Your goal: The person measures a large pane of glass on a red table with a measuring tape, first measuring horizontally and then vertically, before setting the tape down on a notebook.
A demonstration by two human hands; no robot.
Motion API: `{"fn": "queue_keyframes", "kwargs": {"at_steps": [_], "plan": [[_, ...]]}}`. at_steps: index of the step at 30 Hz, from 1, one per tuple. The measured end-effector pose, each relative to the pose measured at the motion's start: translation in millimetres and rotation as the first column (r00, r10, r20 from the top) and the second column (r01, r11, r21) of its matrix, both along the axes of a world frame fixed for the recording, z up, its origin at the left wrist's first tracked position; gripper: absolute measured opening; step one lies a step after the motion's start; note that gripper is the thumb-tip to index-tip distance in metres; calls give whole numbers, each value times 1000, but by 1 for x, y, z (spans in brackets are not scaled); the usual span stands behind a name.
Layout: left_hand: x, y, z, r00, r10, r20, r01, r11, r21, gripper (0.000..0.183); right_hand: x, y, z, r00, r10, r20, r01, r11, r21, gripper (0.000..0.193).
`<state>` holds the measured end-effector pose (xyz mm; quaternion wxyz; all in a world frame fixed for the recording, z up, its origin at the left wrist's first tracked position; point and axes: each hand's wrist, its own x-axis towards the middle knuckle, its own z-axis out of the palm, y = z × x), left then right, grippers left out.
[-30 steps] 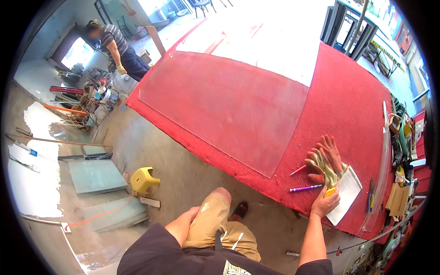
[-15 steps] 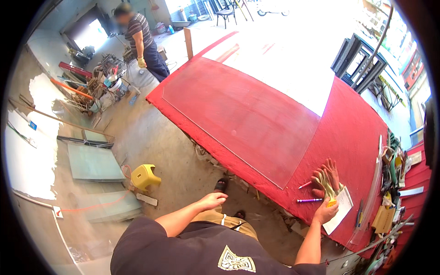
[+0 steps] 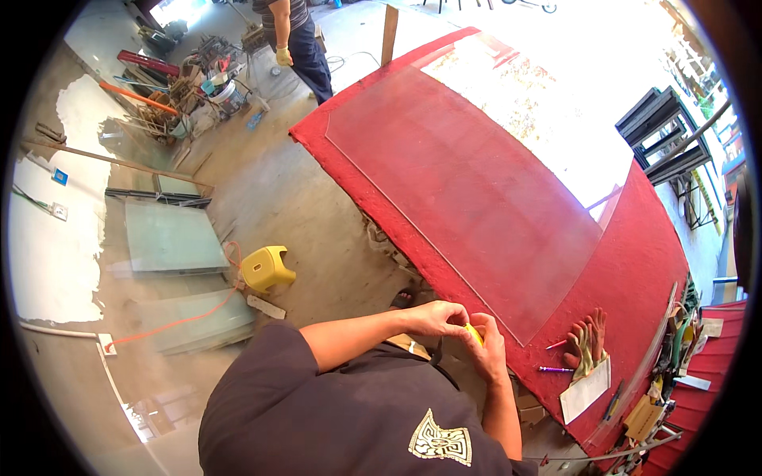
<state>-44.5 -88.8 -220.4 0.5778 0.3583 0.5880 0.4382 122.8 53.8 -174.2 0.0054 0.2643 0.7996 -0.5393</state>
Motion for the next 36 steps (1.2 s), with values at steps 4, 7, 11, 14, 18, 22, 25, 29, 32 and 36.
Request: {"fn": "queue_keyframes", "kwargs": {"at_steps": [4,7,11,14,18,22,25,29,32,36], "plan": [[-32,-7,1,988,-79,-131,73,996,-47,31,-18,-1,0,986,143,87,-147,988,43,47],[-59,-11,-9,982,87,167,-72,993,-93,19,-3,16,-24,978,99,185,-112,992,63,42],[-177,-38,-37,834,492,252,-484,870,-97,13,74,72,-56,897,-181,403,167,983,70,31],[-309,-71,-56,534,846,1,-846,534,1,11,154,115,-54,777,-344,527,330,936,125,19],[-416,-106,-69,-129,990,-65,-990,-125,63,11,227,144,-36,734,-360,575,245,931,270,31],[-388,-73,-101,13,998,69,-986,1,165,32,214,160,-46,759,-408,507,337,913,230,34],[-311,-30,-129,35,878,-478,-940,191,281,65,160,170,-65,848,-382,367,265,906,330,33],[-217,12,-146,-89,493,-865,-864,394,313,69,68,183,-80,823,-386,418,205,887,414,49],[-191,31,-147,-71,377,-924,-887,399,231,70,11,187,-83,818,-369,442,152,879,453,53],[-186,40,-145,-160,333,-929,-884,371,285,69,-37,190,-91,784,-405,470,155,861,484,53]]}}
